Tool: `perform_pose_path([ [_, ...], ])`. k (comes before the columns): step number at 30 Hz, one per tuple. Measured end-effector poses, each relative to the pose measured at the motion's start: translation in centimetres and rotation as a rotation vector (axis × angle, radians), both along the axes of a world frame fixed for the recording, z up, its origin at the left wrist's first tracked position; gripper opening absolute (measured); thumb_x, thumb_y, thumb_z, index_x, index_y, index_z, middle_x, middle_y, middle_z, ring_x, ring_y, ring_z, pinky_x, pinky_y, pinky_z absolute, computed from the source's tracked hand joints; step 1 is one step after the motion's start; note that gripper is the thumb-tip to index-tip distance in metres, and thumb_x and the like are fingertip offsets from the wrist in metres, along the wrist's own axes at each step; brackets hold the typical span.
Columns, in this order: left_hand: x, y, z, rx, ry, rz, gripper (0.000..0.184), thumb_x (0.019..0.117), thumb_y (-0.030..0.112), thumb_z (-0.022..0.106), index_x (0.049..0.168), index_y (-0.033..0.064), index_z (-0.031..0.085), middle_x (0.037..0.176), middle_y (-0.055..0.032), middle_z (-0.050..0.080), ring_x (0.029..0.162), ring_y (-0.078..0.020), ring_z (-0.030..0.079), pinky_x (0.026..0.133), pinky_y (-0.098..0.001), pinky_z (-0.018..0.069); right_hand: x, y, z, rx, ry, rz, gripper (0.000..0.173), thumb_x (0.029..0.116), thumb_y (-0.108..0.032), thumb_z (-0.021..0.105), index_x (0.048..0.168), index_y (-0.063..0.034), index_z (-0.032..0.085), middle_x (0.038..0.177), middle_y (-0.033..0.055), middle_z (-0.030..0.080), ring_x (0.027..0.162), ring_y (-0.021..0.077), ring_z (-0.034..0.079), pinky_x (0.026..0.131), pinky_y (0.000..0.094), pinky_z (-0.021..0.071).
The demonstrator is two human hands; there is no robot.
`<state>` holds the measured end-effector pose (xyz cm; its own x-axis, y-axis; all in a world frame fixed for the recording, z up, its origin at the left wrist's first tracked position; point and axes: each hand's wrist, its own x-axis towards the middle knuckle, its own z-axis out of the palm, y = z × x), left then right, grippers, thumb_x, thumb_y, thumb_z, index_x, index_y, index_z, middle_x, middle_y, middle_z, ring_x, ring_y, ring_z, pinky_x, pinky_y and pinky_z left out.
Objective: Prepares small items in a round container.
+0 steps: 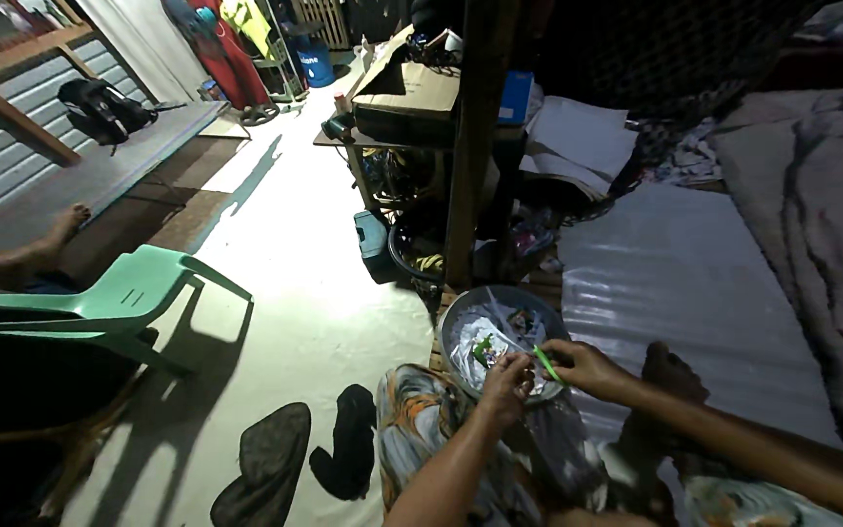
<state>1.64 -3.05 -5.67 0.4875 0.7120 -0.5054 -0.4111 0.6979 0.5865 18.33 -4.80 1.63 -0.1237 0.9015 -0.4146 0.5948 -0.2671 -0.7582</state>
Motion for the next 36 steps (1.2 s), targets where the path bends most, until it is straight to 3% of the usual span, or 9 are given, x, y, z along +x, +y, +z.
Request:
perform_pose_path([
  [8, -0.5, 0.3, 0.1, 0.007, -0.01, 0.005, 0.009, 0.106, 0.006, 0.048, 0.107, 0.0056, 0.057, 0.085, -0.0006, 0.062, 0.066, -0.006, 0.059, 0.063, -0.0197, 0.0513, 0.1, -0.1, 0.2, -0.009, 0.01, 0.054, 0.034, 0.0944, -0.004, 0.069, 0.127, 0.0049, 0.061, 0.092, 0.0127, 0.066, 0.075, 0.0122, 0.059, 0.074, 0.0292, 0.0506],
  [13, -0.8, 1.1, -0.9, 0.001, 0.009, 0.143, 0.009, 0.1062, 0.008, 0.048, 0.106, 0.0041, 0.057, 0.08, -0.0013, 0.063, 0.058, -0.0032, 0.055, 0.053, -0.0161, 0.046, 0.7, -0.4, -0.3, -0.064, 0.088, 0.145, 0.033, 0.0928, -0.005, 0.072, 0.123, 0.0051, 0.063, 0.09, 0.0094, 0.066, 0.072, 0.0076, 0.059, 0.071, 0.0247, 0.0513],
  [16, -1.4, 1.8, -0.4, 0.008, 0.11, 0.216, 0.008, 0.1051, 0.007, 0.052, 0.106, 0.0022, 0.058, 0.082, -0.0032, 0.064, 0.064, -0.0054, 0.058, 0.059, -0.0181, 0.049, 1.2, -0.7, -0.2, -0.126, 0.066, 0.2, 0.031, 0.095, -0.007, 0.071, 0.123, 0.0053, 0.064, 0.089, 0.0101, 0.066, 0.071, 0.0084, 0.058, 0.071, 0.0253, 0.0509],
  [17, -1.6, 2.0, 0.0, 0.018, 0.154, 0.228, 0.008, 0.1041, 0.005, 0.054, 0.108, 0.0003, 0.058, 0.083, -0.0038, 0.063, 0.067, -0.0068, 0.059, 0.063, -0.02, 0.0506, 1.4, -0.8, -0.3, -0.131, 0.061, 0.21, 0.03, 0.0957, -0.007, 0.07, 0.123, 0.0051, 0.064, 0.089, 0.0101, 0.066, 0.071, 0.0083, 0.058, 0.071, 0.0252, 0.0509],
  [23, -1.9, 2.0, 0.3, 0.144, 0.271, 0.164, 0.025, 0.101, 0.002, 0.058, 0.124, -0.0064, 0.057, 0.093, -0.007, 0.063, 0.07, -0.0053, 0.056, 0.063, -0.0193, 0.0478, 1.6, -1.1, 0.7, -0.086, 0.082, 0.147, 0.031, 0.099, -0.01, 0.066, 0.125, 0.0063, 0.062, 0.095, 0.0126, 0.067, 0.077, 0.0087, 0.061, 0.076, 0.0259, 0.0524],
  [27, -1.8, 2.0, -0.1, 0.162, 0.256, 0.157, 0.021, 0.103, 0.003, 0.055, 0.121, -0.0061, 0.059, 0.091, -0.005, 0.064, 0.068, -0.0042, 0.055, 0.062, -0.0192, 0.0476, 1.8, -0.9, 1.3, -0.135, 0.068, 0.129, 0.039, 0.1001, -0.017, 0.067, 0.13, 0.0058, 0.058, 0.107, 0.0174, 0.067, 0.086, 0.0141, 0.062, 0.084, 0.0311, 0.052],
  [31, -1.8, 2.1, -0.2, 0.145, 0.246, 0.153, 0.018, 0.1039, 0.004, 0.053, 0.118, -0.0049, 0.06, 0.088, -0.003, 0.063, 0.067, -0.0039, 0.054, 0.062, -0.0185, 0.0474, 2.4, -0.8, 1.0, -0.166, -0.024, 0.188, 0.045, 0.0992, -0.026, 0.069, 0.131, 0.004, 0.059, 0.104, 0.018, 0.065, 0.084, 0.0185, 0.059, 0.082, 0.037, 0.0498],
  [36, -1.7, 1.9, -0.4, 0.172, 0.27, 0.125, 0.015, 0.1036, 0.005, 0.054, 0.112, -0.0051, 0.062, 0.087, -0.0034, 0.063, 0.068, -0.0044, 0.055, 0.062, -0.0193, 0.0475, 2.6, -1.0, 0.9, -0.147, -0.068, 0.224, 0.045, 0.0975, -0.026, 0.071, 0.129, 0.0044, 0.06, 0.099, 0.0175, 0.066, 0.08, 0.0189, 0.058, 0.079, 0.0374, 0.0497],
])
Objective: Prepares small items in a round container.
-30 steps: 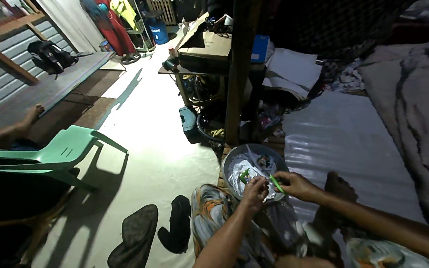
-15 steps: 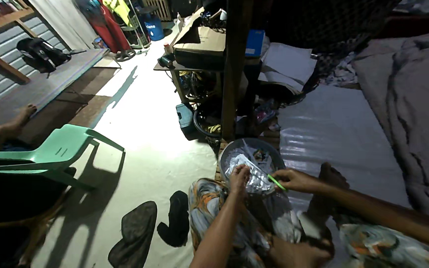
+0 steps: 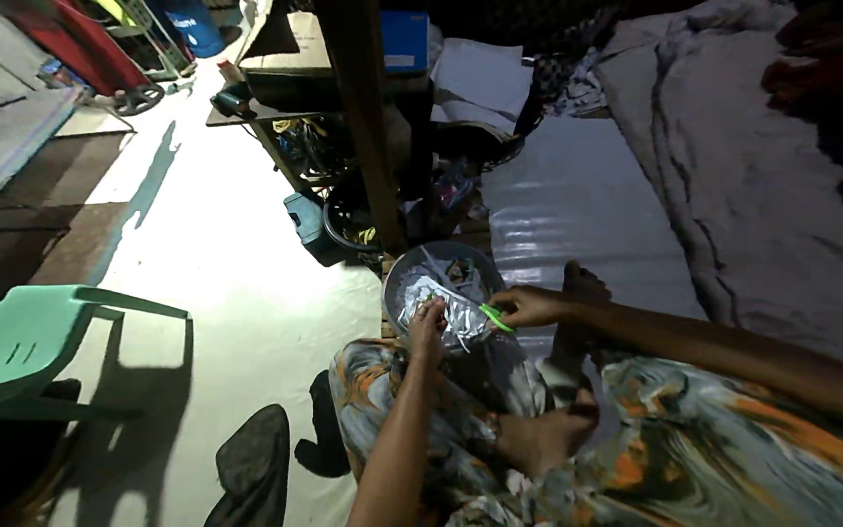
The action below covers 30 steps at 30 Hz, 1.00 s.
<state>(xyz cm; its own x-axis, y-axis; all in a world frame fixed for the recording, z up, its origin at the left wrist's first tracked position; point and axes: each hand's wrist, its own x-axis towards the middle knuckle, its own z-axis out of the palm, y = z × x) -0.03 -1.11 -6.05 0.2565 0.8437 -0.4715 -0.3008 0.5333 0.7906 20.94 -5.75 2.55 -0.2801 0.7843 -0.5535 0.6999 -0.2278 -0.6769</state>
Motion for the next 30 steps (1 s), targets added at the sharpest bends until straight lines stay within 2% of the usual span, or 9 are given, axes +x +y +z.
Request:
perform_pose_path([
  [3, -0.06, -0.21, -0.15, 0.04, 0.023, -0.045, 0.013, 0.1027, 0.003, 0.054, 0.107, -0.0051, 0.064, 0.084, -0.003, 0.063, 0.067, -0.0041, 0.055, 0.062, -0.0189, 0.0477, -0.19, 0.05, 0.4, -0.007, -0.012, 0.014, 0.044, 0.0975, -0.024, 0.071, 0.13, 0.0045, 0.06, 0.101, 0.0179, 0.065, 0.082, 0.0195, 0.058, 0.08, 0.038, 0.0493],
  [9, -0.03, -0.65, 0.43, 0.069, 0.102, -0.126, 0.014, 0.102, 0.002, 0.056, 0.109, -0.0071, 0.064, 0.085, -0.0039, 0.064, 0.068, -0.0038, 0.055, 0.063, -0.0193, 0.0473, -0.37, 0.24, 0.42, 0.008, -0.042, 0.007, 0.043, 0.0978, -0.022, 0.07, 0.13, 0.0045, 0.06, 0.103, 0.02, 0.066, 0.085, 0.0236, 0.06, 0.084, 0.0422, 0.0489],
  [12, -0.04, -0.76, 0.21, 0.101, 0.12, -0.156, 0.013, 0.1014, 0.002, 0.057, 0.109, -0.0071, 0.064, 0.088, -0.0048, 0.064, 0.071, -0.0044, 0.055, 0.066, -0.02, 0.0476, -0.49, 0.18, 0.55, 0.009, -0.039, 0.006, 0.043, 0.0968, -0.021, 0.072, 0.129, 0.005, 0.061, 0.103, 0.0193, 0.066, 0.085, 0.0225, 0.06, 0.084, 0.0409, 0.0495],
  [17, 0.14, -0.91, -0.15, 0.128, 0.118, -0.193, 0.011, 0.0998, 0.0, 0.059, 0.105, -0.0075, 0.065, 0.086, -0.0044, 0.065, 0.07, -0.004, 0.057, 0.066, -0.0193, 0.0489, -0.58, 0.28, 0.42, 0.006, -0.043, 0.021, 0.041, 0.0974, -0.021, 0.071, 0.128, 0.0047, 0.062, 0.103, 0.0192, 0.066, 0.085, 0.0221, 0.06, 0.084, 0.0399, 0.0496],
  [21, 0.19, -1.02, 0.05, 0.121, 0.13, -0.212, 0.013, 0.1004, 0.0, 0.058, 0.107, -0.0081, 0.064, 0.09, -0.0059, 0.065, 0.073, -0.0046, 0.057, 0.067, -0.0198, 0.0482, -0.39, 0.27, 0.48, 0.03, -0.037, 0.019, 0.033, 0.0996, -0.016, 0.068, 0.126, 0.0035, 0.063, 0.099, 0.0171, 0.066, 0.082, 0.0198, 0.059, 0.08, 0.0377, 0.0496],
  [24, 0.09, -1.04, 0.05, 0.119, 0.116, -0.208, 0.012, 0.1002, 0.0, 0.058, 0.106, -0.0075, 0.065, 0.089, -0.0051, 0.066, 0.072, -0.0043, 0.058, 0.067, -0.0194, 0.0487, -0.24, 0.29, 0.4, 0.053, -0.054, 0.002, 0.031, 0.1013, -0.016, 0.065, 0.125, 0.0035, 0.064, 0.1, 0.0168, 0.066, 0.084, 0.02, 0.06, 0.083, 0.038, 0.0495],
  [30, 0.12, -0.98, -0.01, 0.103, 0.098, -0.192, 0.012, 0.1008, 0.0, 0.057, 0.106, -0.0073, 0.064, 0.087, -0.0044, 0.065, 0.071, -0.0045, 0.057, 0.066, -0.0196, 0.0482, -0.5, 0.33, 0.95, 0.023, -0.073, 0.011, 0.038, 0.0985, -0.02, 0.07, 0.128, 0.0038, 0.062, 0.101, 0.0186, 0.066, 0.085, 0.0227, 0.06, 0.083, 0.0407, 0.0493],
])
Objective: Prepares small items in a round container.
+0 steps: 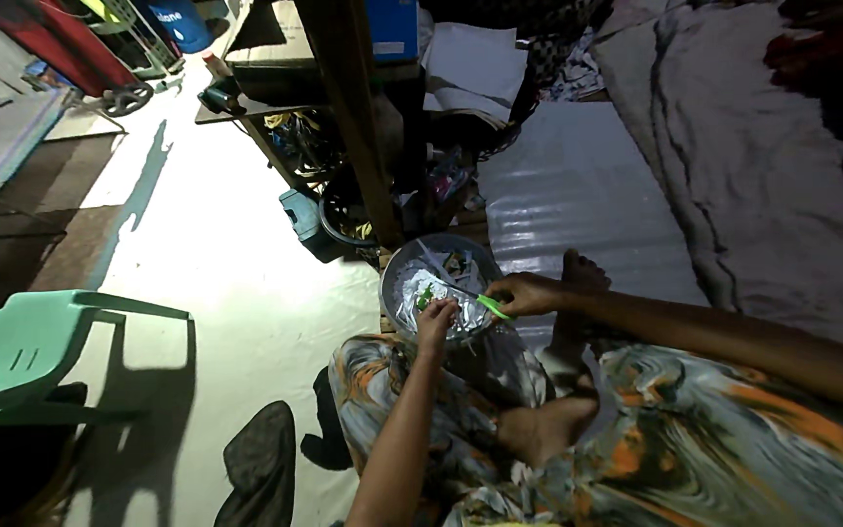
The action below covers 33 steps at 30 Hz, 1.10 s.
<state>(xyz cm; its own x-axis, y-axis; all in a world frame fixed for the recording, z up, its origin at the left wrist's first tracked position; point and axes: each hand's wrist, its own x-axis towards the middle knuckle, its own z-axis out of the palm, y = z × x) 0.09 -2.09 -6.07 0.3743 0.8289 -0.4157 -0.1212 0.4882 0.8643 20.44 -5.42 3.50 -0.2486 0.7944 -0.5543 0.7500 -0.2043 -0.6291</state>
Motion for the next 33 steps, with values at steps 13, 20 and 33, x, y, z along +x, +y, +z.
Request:
perform_pose_path([
  [13, -0.05, -0.06, -0.16, -0.001, -0.005, 0.002, 0.012, 0.1012, 0.001, 0.056, 0.106, -0.0062, 0.064, 0.086, -0.0036, 0.065, 0.07, -0.004, 0.057, 0.065, -0.0192, 0.0487, 0.29, 0.0, -0.27, 0.045, -0.028, -0.002, 0.033, 0.1, -0.017, 0.067, 0.125, 0.0039, 0.064, 0.099, 0.0188, 0.066, 0.084, 0.0236, 0.06, 0.083, 0.0412, 0.0492],
  [20, 0.04, -0.05, -0.06, 0.013, 0.007, -0.005, 0.012, 0.1006, 0.0, 0.057, 0.107, -0.0075, 0.063, 0.091, -0.0056, 0.065, 0.073, -0.0052, 0.058, 0.067, -0.0202, 0.0489, 0.4, -0.1, -0.54, 0.029, -0.015, 0.035, 0.033, 0.1001, -0.018, 0.067, 0.124, 0.0046, 0.065, 0.1, 0.0203, 0.067, 0.086, 0.0258, 0.061, 0.085, 0.0437, 0.0493],
  [33, -0.01, 0.03, 0.01, 0.003, 0.003, 0.004, 0.012, 0.1007, 0.0, 0.057, 0.107, -0.0074, 0.064, 0.089, -0.0052, 0.065, 0.071, -0.0049, 0.057, 0.066, -0.02, 0.049, 0.5, -0.17, -0.55, 0.036, -0.027, 0.055, 0.034, 0.0991, -0.017, 0.068, 0.124, 0.0055, 0.065, 0.099, 0.0211, 0.066, 0.085, 0.0274, 0.06, 0.083, 0.0448, 0.0487],
])
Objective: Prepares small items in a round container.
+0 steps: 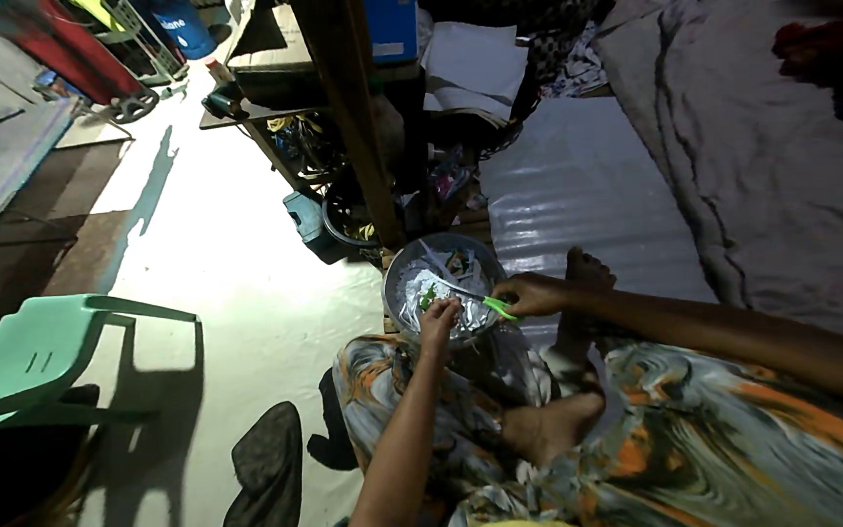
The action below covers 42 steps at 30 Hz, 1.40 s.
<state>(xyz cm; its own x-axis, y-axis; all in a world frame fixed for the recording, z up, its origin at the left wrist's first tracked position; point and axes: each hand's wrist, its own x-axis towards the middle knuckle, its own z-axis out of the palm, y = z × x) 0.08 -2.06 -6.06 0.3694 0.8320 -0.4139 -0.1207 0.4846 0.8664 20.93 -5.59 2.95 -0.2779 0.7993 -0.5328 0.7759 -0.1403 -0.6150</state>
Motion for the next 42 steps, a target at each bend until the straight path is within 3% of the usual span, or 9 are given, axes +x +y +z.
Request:
perform_pose_path([
  [7, -0.1, -0.1, -0.8, 0.037, 0.022, -0.013, 0.014, 0.1009, 0.002, 0.057, 0.109, -0.0084, 0.063, 0.088, -0.0051, 0.064, 0.071, -0.0047, 0.057, 0.067, -0.0212, 0.05, -0.3, -0.5, 0.7, 0.005, -0.041, -0.079, 0.035, 0.1005, -0.017, 0.066, 0.126, 0.0069, 0.064, 0.108, 0.0263, 0.067, 0.098, 0.0361, 0.063, 0.094, 0.052, 0.0472],
  [10, 0.0, 0.2, -0.6, 0.009, 0.026, -0.002, 0.015, 0.1011, 0.003, 0.058, 0.11, -0.008, 0.062, 0.088, -0.0051, 0.064, 0.071, -0.0051, 0.056, 0.067, -0.0218, 0.0496, -0.4, -0.1, 0.6, -0.009, -0.028, -0.076, 0.033, 0.1008, -0.017, 0.066, 0.123, 0.0069, 0.065, 0.106, 0.0262, 0.067, 0.095, 0.0357, 0.063, 0.092, 0.0516, 0.0479],
  [12, 0.2, 0.3, -0.9, -0.019, 0.008, 0.001, 0.016, 0.1025, 0.003, 0.055, 0.113, -0.0079, 0.061, 0.087, -0.0048, 0.063, 0.069, -0.0052, 0.055, 0.066, -0.0215, 0.0489, 0.1, 0.2, -0.3, -0.021, -0.033, -0.063, 0.034, 0.1003, -0.019, 0.067, 0.124, 0.0049, 0.065, 0.102, 0.0242, 0.067, 0.09, 0.0342, 0.064, 0.088, 0.0509, 0.0499],
  [15, 0.5, 0.4, -0.9, -0.064, -0.023, 0.022, 0.017, 0.1038, 0.004, 0.052, 0.114, -0.0071, 0.06, 0.087, -0.0046, 0.061, 0.067, -0.0057, 0.054, 0.064, -0.0212, 0.0483, 0.2, 0.4, 0.0, -0.042, -0.034, -0.081, 0.035, 0.1003, -0.017, 0.066, 0.127, 0.0044, 0.064, 0.103, 0.0239, 0.068, 0.09, 0.0331, 0.064, 0.089, 0.0494, 0.05],
  [25, 0.2, 0.3, -1.2, -0.133, -0.084, 0.053, 0.014, 0.1053, 0.005, 0.049, 0.109, -0.0038, 0.059, 0.082, -0.0033, 0.061, 0.063, -0.0052, 0.053, 0.06, -0.0194, 0.0466, 0.5, -0.2, 0.0, -0.056, 0.064, -0.07, 0.03, 0.0995, -0.014, 0.067, 0.122, 0.0047, 0.064, 0.097, 0.0178, 0.068, 0.081, 0.0215, 0.063, 0.081, 0.0386, 0.0518],
  [32, 0.0, 0.0, -1.6, -0.057, -0.105, 0.037, 0.017, 0.1014, 0.003, 0.057, 0.114, -0.0058, 0.062, 0.087, -0.0041, 0.063, 0.067, -0.0055, 0.055, 0.063, -0.0207, 0.0482, 0.6, -0.2, -0.7, -0.068, 0.082, -0.078, 0.03, 0.0995, -0.015, 0.067, 0.123, 0.0038, 0.064, 0.094, 0.0157, 0.069, 0.079, 0.0191, 0.064, 0.079, 0.0367, 0.053],
  [39, 0.2, 0.1, -1.3, -0.054, -0.105, 0.05, 0.014, 0.1028, 0.005, 0.056, 0.11, -0.0055, 0.061, 0.083, -0.0033, 0.063, 0.066, -0.0047, 0.056, 0.062, -0.0198, 0.0489, 0.4, -0.2, -0.2, -0.039, 0.016, -0.117, 0.035, 0.1016, -0.017, 0.064, 0.13, 0.0039, 0.062, 0.107, 0.0233, 0.068, 0.093, 0.0302, 0.065, 0.09, 0.046, 0.0509],
  [42, -0.1, 0.0, -0.8, -0.019, -0.055, 0.024, 0.02, 0.1047, 0.007, 0.053, 0.115, -0.0081, 0.06, 0.085, -0.0036, 0.063, 0.066, -0.0035, 0.055, 0.062, -0.0196, 0.0485, -0.2, -0.4, 1.4, 0.038, 0.0, -0.14, 0.037, 0.1035, -0.02, 0.061, 0.131, 0.0049, 0.061, 0.111, 0.0262, 0.066, 0.099, 0.0355, 0.064, 0.094, 0.0512, 0.0488],
])
